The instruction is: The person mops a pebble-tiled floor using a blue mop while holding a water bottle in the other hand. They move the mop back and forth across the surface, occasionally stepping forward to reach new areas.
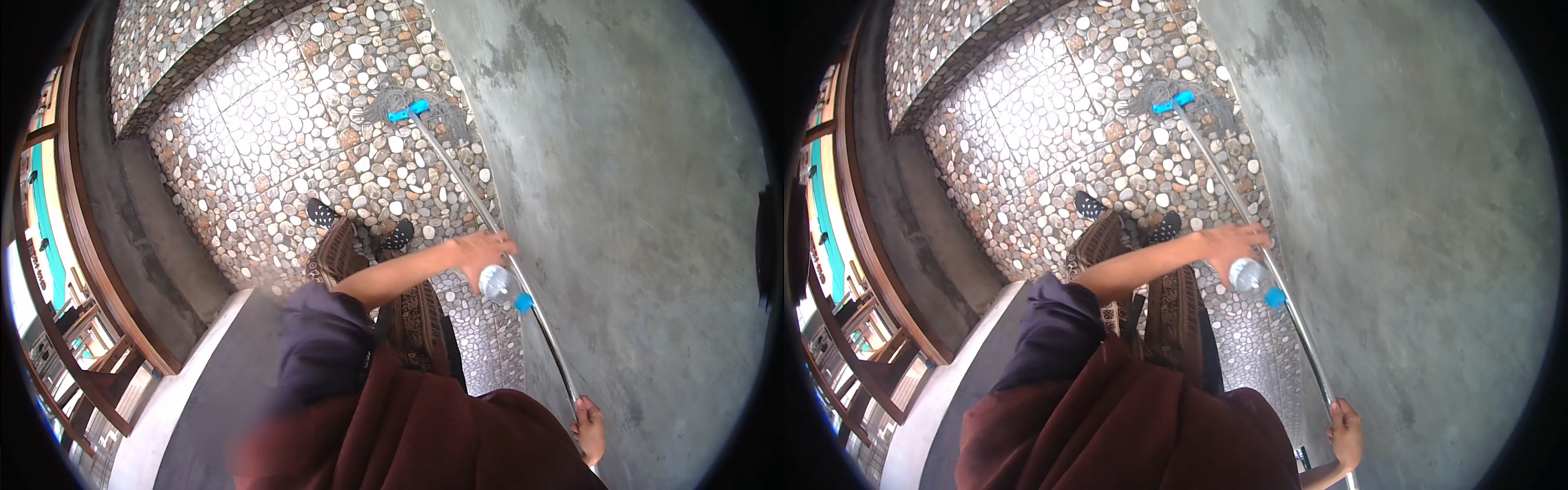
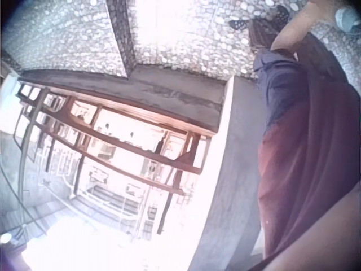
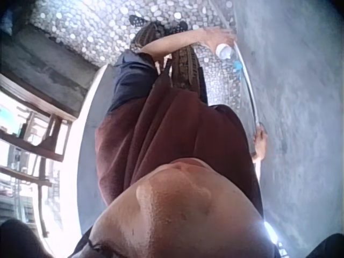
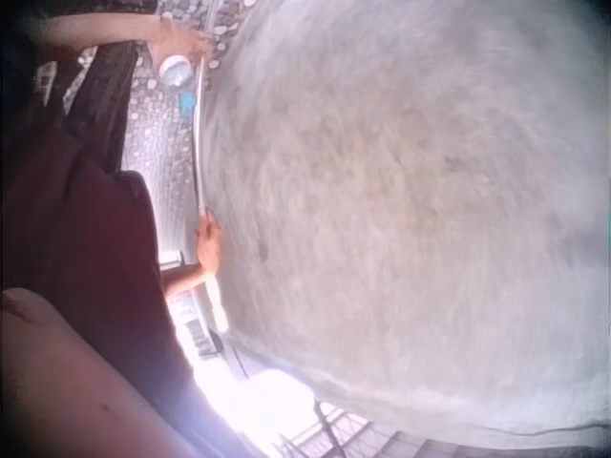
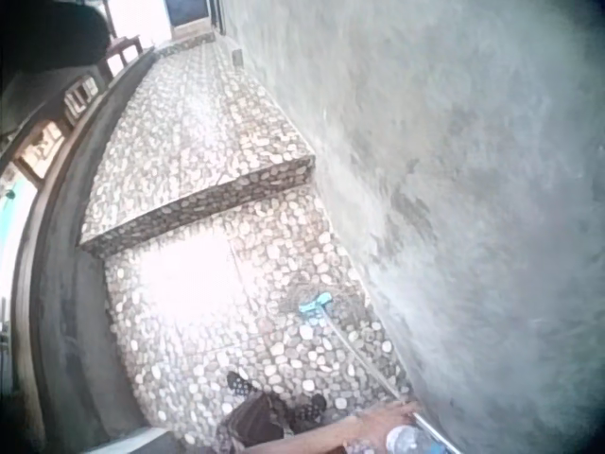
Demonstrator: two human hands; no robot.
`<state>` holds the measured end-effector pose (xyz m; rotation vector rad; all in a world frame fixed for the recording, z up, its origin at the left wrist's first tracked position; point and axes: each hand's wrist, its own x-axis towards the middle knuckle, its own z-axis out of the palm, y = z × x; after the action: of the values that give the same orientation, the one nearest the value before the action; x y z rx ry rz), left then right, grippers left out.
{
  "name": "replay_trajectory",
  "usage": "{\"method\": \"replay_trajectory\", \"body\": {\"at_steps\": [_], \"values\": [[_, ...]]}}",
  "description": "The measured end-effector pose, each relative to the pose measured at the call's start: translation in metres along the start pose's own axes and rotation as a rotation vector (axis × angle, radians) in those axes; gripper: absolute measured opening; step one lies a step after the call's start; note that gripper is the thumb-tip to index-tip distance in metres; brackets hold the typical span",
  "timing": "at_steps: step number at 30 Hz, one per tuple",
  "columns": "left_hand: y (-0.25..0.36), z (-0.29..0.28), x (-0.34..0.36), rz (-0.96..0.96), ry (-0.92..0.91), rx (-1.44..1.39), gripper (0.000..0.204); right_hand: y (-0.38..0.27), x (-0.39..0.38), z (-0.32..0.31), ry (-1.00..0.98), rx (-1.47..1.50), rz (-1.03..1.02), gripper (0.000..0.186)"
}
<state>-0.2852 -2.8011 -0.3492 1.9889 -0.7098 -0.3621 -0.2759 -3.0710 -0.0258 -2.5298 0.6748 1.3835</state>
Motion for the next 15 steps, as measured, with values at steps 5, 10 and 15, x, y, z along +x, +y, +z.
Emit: {"method": "replay_trajectory", "body": {"at_steps": [5, 10, 15], "values": [[-0.01, -0.028, -0.027, -0.082, 0.049, 0.193, 0.057, -0.034, 0.037, 0.041, 0.008, -0.068, -0.135, 0.031], [-0.039, -0.051, -0.049, -0.255, 0.156, 0.278, 0.055, -0.105, 0.094, 0.108, -0.057, -0.3, -0.392, 0.04], [-0.062, -0.056, -0.042, -0.286, 0.08, 0.348, 0.053, -0.096, 0.1, 0.113, -0.053, -0.322, -0.357, 0.04]]}}
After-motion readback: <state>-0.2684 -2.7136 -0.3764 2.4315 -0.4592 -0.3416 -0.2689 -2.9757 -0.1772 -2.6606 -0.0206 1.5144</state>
